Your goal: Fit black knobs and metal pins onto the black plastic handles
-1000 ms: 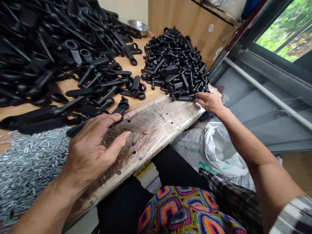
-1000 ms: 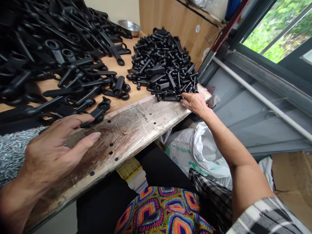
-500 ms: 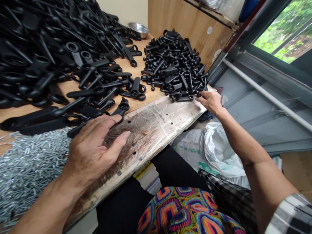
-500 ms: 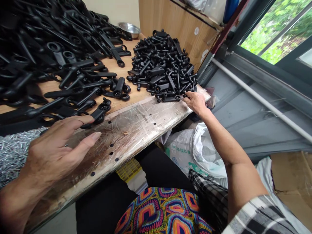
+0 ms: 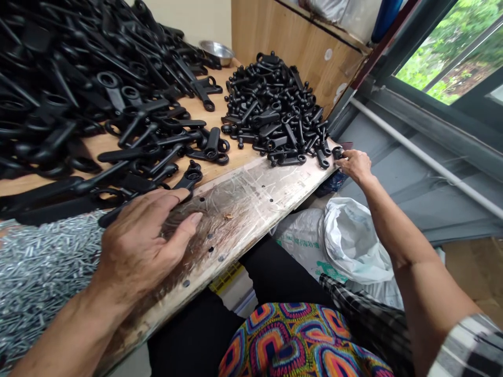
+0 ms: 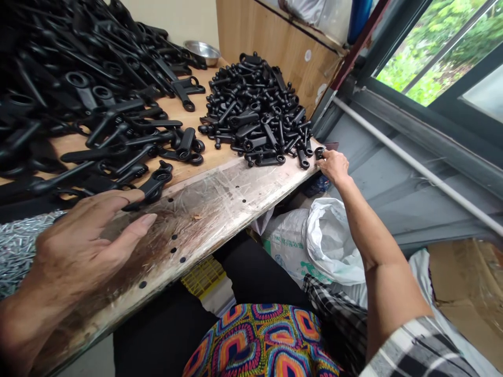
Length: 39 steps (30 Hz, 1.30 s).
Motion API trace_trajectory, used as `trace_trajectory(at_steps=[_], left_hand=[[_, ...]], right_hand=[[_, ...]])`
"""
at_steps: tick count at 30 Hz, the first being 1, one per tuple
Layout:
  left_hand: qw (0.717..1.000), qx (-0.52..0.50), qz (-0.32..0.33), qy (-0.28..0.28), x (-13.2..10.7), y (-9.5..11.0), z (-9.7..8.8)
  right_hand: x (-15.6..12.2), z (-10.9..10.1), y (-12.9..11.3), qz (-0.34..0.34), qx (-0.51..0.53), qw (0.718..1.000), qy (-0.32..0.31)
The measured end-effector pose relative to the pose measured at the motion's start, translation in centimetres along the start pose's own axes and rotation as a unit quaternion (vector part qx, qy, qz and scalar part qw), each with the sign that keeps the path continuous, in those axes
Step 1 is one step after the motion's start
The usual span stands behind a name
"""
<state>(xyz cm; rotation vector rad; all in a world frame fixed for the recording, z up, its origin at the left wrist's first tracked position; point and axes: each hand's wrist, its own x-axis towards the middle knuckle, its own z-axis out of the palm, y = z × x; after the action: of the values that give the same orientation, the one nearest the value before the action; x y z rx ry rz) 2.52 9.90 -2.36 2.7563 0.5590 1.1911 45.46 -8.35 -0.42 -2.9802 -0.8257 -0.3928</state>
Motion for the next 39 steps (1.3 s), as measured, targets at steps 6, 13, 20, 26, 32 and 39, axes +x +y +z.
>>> trace_trajectory(at_steps=[6,13,20,26,32,39], left_hand=[[1.0,0.003,-0.007,-0.008,-0.1,-0.3,0.1],[1.0,0.002,-0.01,-0.002,-0.2,-0.7,0.2],[1.0,0.01,-0.006,-0.005,-0.3,-0.6,0.3],[1.0,0.023,0.016,0.007,-0.2,-0.7,0.3],[0.999,0.027,0.016,0.007,-0.2,-0.6,0.0],[0.999,0.032,0.018,0.005,-0.3,-0.6,0.2]], right_hand=[[2.1,2.3,-0.2,0.028,0.05,0.998,0.02],[3.0,2.0,-0.3,0.035,0.091,0.99,0.104],[0.9,-0.5,-3.1,-0.045,0.072,0.989,0.119],[-0.7,-2.1,-5.2,-0.125,0.033,0.984,0.119],[-0.9,-3.2,-5.6,-0.164,-0.005,0.984,0.068],[1.3,-3.8,-5.9,-0.15,0.058,0.985,0.06]])
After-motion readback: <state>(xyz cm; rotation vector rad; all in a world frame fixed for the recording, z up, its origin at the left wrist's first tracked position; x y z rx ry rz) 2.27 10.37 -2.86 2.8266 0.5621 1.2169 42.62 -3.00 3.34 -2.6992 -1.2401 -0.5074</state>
